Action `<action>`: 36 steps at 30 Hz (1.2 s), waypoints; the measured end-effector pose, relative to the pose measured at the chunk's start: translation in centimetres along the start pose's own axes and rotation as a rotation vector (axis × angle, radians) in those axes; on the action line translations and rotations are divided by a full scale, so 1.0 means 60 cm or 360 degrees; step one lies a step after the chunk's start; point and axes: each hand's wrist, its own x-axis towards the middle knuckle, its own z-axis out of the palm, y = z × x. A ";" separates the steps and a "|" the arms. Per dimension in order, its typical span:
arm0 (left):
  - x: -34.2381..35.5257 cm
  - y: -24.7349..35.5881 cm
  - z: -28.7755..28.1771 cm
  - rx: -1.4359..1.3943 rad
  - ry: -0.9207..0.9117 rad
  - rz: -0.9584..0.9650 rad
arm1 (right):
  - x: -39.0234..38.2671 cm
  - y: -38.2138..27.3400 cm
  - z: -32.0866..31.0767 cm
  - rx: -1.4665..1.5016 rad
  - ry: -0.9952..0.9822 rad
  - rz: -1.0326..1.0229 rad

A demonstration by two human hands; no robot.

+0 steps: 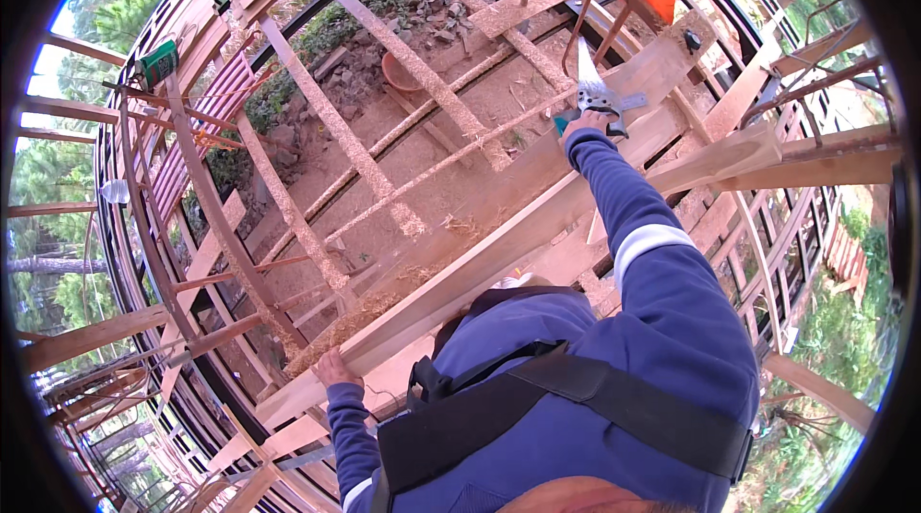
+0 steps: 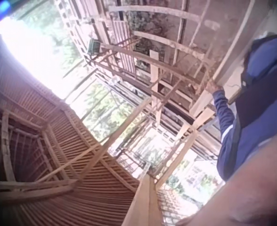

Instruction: The person positions a wooden plank on a house frame, marks a cutting line using a square ruler and a pencil, and saws through the plank using a hand saw while standing on the structure.

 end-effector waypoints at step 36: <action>0.188 0.547 -0.049 -0.0379 -0.0114 0.0608 | 0.013 0.007 -0.065 0.0390 0.0366 -0.0671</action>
